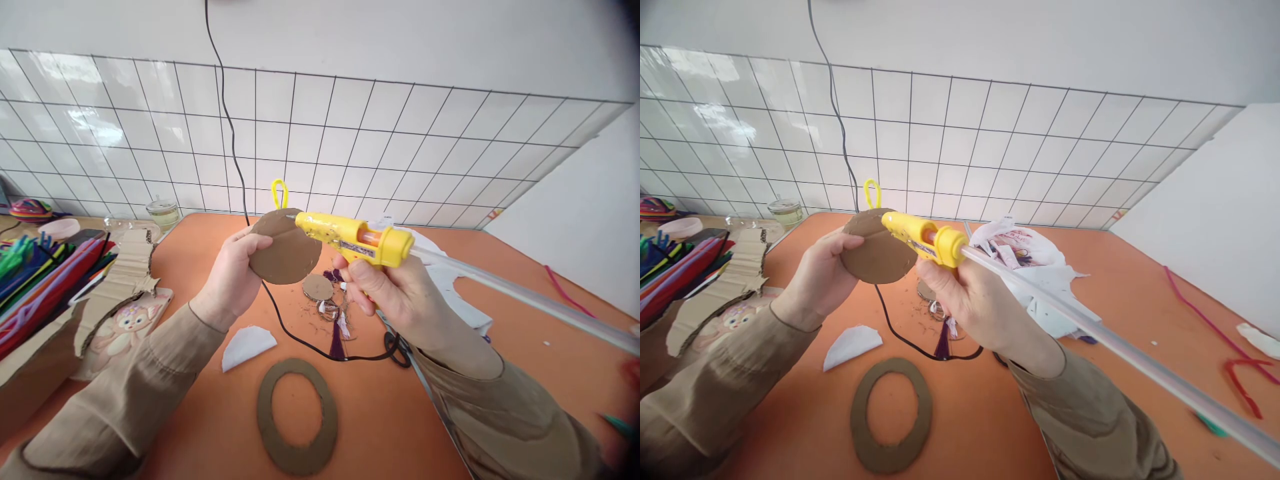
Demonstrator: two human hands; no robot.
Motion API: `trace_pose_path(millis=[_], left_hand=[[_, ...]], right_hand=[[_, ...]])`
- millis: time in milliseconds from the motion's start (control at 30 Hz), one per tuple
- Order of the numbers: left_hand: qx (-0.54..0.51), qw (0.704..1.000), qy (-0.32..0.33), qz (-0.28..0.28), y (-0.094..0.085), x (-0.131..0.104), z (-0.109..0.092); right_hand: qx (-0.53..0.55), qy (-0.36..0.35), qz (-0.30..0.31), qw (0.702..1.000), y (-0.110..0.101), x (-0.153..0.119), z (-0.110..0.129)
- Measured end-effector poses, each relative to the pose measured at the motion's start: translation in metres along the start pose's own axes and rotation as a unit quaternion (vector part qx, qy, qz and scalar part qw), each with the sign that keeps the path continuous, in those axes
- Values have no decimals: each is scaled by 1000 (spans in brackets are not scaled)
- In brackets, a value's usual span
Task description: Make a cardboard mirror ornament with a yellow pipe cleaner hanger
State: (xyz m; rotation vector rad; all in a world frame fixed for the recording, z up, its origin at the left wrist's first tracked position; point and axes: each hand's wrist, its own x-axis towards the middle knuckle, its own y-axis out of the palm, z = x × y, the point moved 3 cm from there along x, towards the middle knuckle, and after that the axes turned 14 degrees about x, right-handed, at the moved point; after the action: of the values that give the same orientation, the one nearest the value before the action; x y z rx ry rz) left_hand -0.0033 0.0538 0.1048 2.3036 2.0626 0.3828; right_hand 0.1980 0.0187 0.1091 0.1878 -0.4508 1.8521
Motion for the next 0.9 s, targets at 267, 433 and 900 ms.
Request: trace_pose_path(millis=[267,433,900], left_hand=[[7,1000,12,-2,-1,0,1],[7,1000,14,-3,-2,1,1],[10,999,-16,-39,-2,0,2]], right_hand=[[-4,-8,0,1000,-2,1,-1],[-7,-11,0,1000,-4,0,-1],[-31,-20,33,999,6,4,12]])
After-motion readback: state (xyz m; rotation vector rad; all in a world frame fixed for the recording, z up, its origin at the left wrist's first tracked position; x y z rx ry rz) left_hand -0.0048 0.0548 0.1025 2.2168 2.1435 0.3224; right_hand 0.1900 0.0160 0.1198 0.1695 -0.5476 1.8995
